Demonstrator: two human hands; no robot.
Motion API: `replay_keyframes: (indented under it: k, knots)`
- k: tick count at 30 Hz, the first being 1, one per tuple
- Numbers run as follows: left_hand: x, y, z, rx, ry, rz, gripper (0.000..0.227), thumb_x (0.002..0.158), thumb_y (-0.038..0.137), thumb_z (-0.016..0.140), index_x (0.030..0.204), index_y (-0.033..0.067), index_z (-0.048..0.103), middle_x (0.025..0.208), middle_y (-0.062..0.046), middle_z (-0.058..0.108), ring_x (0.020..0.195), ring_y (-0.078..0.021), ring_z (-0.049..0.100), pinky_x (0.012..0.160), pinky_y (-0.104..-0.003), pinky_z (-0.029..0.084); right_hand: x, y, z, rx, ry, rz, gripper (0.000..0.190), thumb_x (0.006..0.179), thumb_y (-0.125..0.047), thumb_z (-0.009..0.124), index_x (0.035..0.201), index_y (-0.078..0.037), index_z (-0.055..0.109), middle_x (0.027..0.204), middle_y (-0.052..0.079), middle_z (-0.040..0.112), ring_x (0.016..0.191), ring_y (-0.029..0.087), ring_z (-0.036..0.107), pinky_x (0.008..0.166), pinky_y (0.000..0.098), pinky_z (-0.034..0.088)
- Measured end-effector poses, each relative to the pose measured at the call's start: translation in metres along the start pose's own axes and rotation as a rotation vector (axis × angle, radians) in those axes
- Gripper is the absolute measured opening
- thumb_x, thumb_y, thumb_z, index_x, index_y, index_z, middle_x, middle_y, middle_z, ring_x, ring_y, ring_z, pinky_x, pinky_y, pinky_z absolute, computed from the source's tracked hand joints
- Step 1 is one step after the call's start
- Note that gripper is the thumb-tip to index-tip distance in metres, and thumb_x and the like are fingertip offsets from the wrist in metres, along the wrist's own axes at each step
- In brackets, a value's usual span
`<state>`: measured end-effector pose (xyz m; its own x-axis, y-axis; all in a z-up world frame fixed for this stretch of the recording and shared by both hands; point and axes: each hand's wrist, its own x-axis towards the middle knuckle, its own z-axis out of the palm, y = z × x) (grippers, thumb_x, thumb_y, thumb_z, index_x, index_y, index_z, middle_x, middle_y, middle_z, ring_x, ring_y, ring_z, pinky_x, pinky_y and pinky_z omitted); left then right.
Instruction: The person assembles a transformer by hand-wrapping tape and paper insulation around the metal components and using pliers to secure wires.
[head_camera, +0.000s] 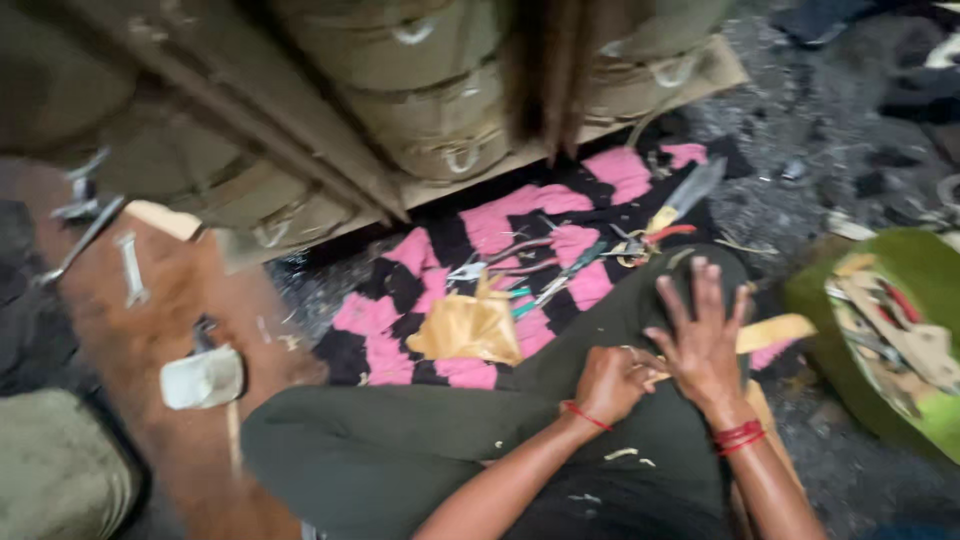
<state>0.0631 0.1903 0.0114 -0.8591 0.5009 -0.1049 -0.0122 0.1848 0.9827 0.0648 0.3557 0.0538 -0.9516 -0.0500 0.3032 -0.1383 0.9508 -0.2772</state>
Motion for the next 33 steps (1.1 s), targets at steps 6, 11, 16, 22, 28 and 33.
replay_keyframes:
  k: [6,11,16,22,28,33]
  knots:
    - [-0.068,-0.031,-0.054,-0.143,0.085,-0.112,0.012,0.088,-0.004,0.066,0.095,-0.0054,0.076,0.092,-0.014,0.078,0.085,-0.0156,0.077,0.074,-0.029,0.061,0.016,0.038,0.02,-0.001,0.065,0.096,0.084,0.095,-0.043,0.061,0.166,-0.011,0.032,0.173,0.033,0.013,0.161,0.052,0.01,0.124,0.0728,0.0]
    - [-0.161,-0.024,-0.134,-0.416,0.252,-0.419,0.011,0.091,-0.001,0.067,0.094,-0.0043,0.077,0.081,-0.009,0.077,0.072,-0.0155,0.075,0.065,-0.028,0.06,0.023,0.012,0.0,-0.059,0.097,0.122,0.074,0.102,-0.042,0.063,0.163,-0.008,0.04,0.175,0.03,0.022,0.165,0.049,0.015,0.13,0.0696,0.002]
    - [-0.203,0.008,-0.179,-0.427,0.337,-0.264,0.013,0.091,-0.002,0.065,0.095,-0.0039,0.078,0.083,-0.008,0.078,0.073,-0.014,0.076,0.068,-0.027,0.063,0.046,-0.087,0.011,0.546,-0.41,-0.245,0.061,0.085,-0.028,0.069,0.141,-0.007,0.055,0.143,0.016,0.056,0.133,0.036,0.049,0.111,0.047,0.035]
    - [-0.24,0.02,-0.25,-0.271,0.488,-0.144,0.012,0.092,0.0,0.068,0.098,-0.002,0.077,0.08,-0.009,0.076,0.07,-0.0127,0.074,0.064,-0.027,0.06,0.106,-0.15,0.023,0.549,-0.918,-0.267,0.024,0.076,-0.021,0.081,0.095,-0.005,0.082,0.087,0.006,0.076,0.083,0.018,0.07,0.074,0.0345,0.058]
    - [-0.313,0.025,-0.331,-0.017,1.158,-0.028,0.02,0.092,0.002,0.058,0.1,0.0006,0.076,0.093,-0.011,0.079,0.081,-0.0166,0.077,0.072,-0.032,0.062,0.154,-0.247,0.013,0.494,-0.646,-0.371,0.018,0.082,-0.016,0.076,0.091,-0.002,0.079,0.085,0.004,0.072,0.074,0.014,0.069,0.066,0.0295,0.059]
    - [-0.31,0.066,-0.321,0.766,1.293,0.254,0.024,0.096,0.011,0.065,0.119,0.0055,0.069,0.119,-0.014,0.071,0.115,-0.0279,0.068,0.101,-0.045,0.053,0.146,-0.36,0.06,0.626,-0.902,-0.079,0.024,0.082,-0.013,0.083,0.102,-0.002,0.074,0.081,0.01,0.073,0.068,0.017,0.075,0.064,0.0325,0.062]
